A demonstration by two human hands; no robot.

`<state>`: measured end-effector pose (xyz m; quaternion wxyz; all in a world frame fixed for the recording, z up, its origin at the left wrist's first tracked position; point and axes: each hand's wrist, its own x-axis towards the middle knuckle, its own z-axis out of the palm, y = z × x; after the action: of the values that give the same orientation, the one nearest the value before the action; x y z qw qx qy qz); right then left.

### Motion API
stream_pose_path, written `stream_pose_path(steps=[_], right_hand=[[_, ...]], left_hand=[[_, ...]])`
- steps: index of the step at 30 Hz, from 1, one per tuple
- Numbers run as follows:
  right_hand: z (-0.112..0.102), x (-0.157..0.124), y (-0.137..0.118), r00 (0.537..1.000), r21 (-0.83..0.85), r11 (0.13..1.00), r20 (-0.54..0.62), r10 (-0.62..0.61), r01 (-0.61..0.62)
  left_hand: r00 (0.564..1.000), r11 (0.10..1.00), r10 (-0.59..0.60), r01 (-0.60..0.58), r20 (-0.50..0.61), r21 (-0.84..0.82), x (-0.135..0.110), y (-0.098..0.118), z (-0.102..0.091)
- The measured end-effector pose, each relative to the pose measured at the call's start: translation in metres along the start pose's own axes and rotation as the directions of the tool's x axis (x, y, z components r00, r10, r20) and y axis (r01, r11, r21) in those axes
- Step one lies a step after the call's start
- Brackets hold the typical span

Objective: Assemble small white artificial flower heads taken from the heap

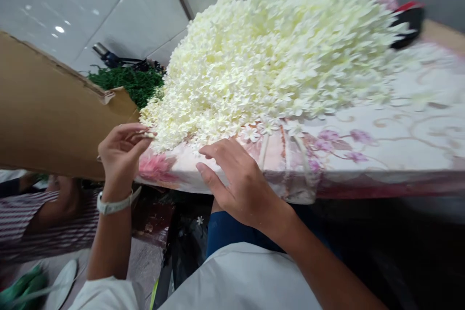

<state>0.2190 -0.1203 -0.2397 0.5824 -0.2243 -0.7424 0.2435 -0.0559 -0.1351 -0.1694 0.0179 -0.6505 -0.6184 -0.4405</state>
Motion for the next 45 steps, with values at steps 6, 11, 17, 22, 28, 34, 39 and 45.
stream_pose_path(steps=[6, 11, 17, 22, 28, 34, 39, 45], right_hand=[[-0.025, 0.008, -0.009, 0.953, 0.360, 0.901, -0.087, 0.290, -0.241], [-0.039, 0.022, 0.002, 0.889, 0.774, 0.558, 0.015, 0.457, -0.299], [-0.019, 0.043, -0.003, 0.908, 0.769, 0.537, 0.133, 0.396, -0.347], [0.001, 0.041, -0.007, 0.908, 0.656, 0.668, 0.062, 0.414, -0.350], [-0.007, 0.038, -0.009, 0.898, 0.626, 0.679, 0.080, 0.433, -0.383], [-0.001, 0.033, -0.003, 0.889, 0.618, 0.700, -0.004, 0.458, -0.358], [-0.002, 0.036, 0.002, 0.868, 0.621, 0.672, 0.026, 0.496, -0.403], [-0.004, 0.034, 0.000, 0.833, 0.641, 0.611, 0.082, 0.547, -0.465]], left_hand=[[0.989, 0.933, 0.141, -0.115, 0.050, -0.342, -0.059, 0.073, 0.093], [0.981, 0.924, 0.187, -0.160, 0.045, -0.347, -0.068, 0.083, 0.127], [0.973, 0.931, 0.229, -0.208, 0.037, -0.300, -0.070, 0.078, 0.120], [0.963, 0.924, 0.230, -0.170, 0.142, -0.343, -0.070, 0.073, 0.117], [0.951, 0.888, 0.285, -0.216, 0.116, -0.407, -0.071, 0.071, 0.116], [0.972, 0.920, 0.206, -0.152, 0.116, -0.361, -0.069, 0.080, 0.120], [0.979, 0.933, 0.142, -0.082, 0.146, -0.351, -0.069, 0.084, 0.121], [0.980, 0.939, 0.147, -0.096, 0.134, -0.329, -0.068, 0.083, 0.122]])
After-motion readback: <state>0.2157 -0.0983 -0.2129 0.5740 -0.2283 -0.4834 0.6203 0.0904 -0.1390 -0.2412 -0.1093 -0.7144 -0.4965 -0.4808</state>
